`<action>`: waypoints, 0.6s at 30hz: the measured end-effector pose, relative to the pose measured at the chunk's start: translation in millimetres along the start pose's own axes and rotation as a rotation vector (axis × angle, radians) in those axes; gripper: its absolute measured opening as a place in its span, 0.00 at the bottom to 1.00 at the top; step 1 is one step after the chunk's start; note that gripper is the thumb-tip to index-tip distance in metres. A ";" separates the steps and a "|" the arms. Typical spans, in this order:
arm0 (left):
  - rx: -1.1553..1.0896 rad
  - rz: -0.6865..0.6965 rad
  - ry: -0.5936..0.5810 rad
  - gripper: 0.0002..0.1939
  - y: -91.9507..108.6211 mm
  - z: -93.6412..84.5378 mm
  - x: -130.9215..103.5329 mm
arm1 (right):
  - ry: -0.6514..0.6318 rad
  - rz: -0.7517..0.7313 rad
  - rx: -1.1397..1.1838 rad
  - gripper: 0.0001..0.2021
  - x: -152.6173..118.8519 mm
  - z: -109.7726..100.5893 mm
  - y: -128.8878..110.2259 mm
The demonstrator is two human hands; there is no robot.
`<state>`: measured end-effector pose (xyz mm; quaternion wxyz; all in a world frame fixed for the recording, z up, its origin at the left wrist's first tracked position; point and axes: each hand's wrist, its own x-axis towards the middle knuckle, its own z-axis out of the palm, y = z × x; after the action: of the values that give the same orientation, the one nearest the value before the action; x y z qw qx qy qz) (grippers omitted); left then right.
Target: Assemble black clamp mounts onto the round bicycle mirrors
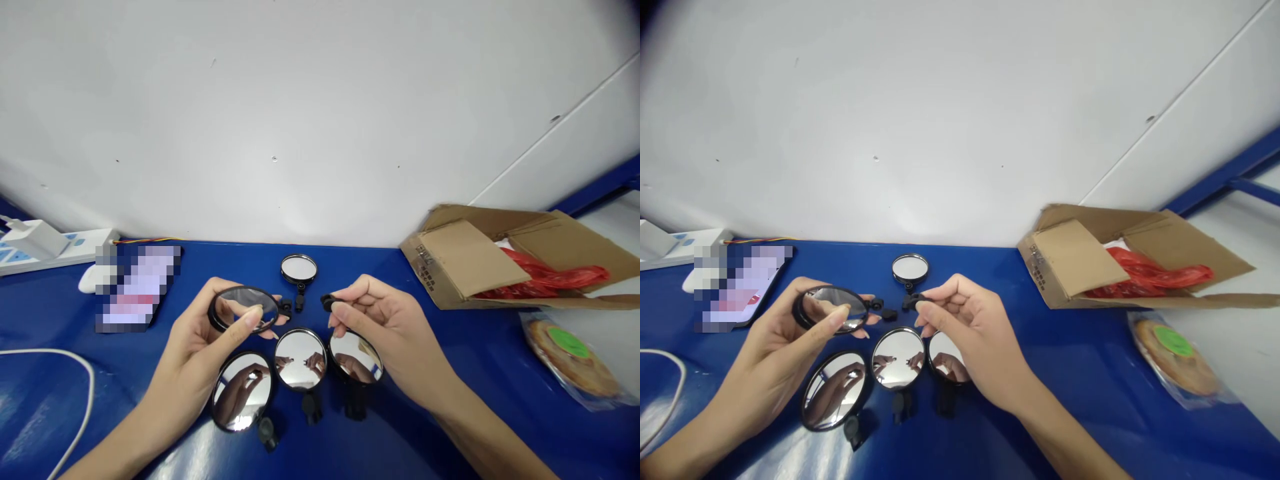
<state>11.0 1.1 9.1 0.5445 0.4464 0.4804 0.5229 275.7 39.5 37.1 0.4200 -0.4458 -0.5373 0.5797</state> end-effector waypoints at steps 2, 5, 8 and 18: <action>-0.030 -0.008 -0.022 0.15 -0.7 -3.0 1.3 | 0.005 -0.004 -0.036 0.16 1.8 -2.3 -0.2; -0.001 -0.068 -0.016 0.18 4.0 1.2 -2.4 | -0.073 0.071 -0.009 0.16 -0.7 2.6 3.2; 0.056 -0.073 -0.001 0.21 9.5 8.7 -7.8 | -0.111 0.087 0.054 0.17 -4.9 10.6 6.7; 0.119 -0.009 0.045 0.16 10.8 17.2 -14.9 | -0.078 0.092 0.127 0.16 -8.7 17.7 4.6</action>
<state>26.6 -13.0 23.0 0.5083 0.4641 0.5248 0.5008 260.7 26.4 33.5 0.3991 -0.4199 -0.4944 0.6481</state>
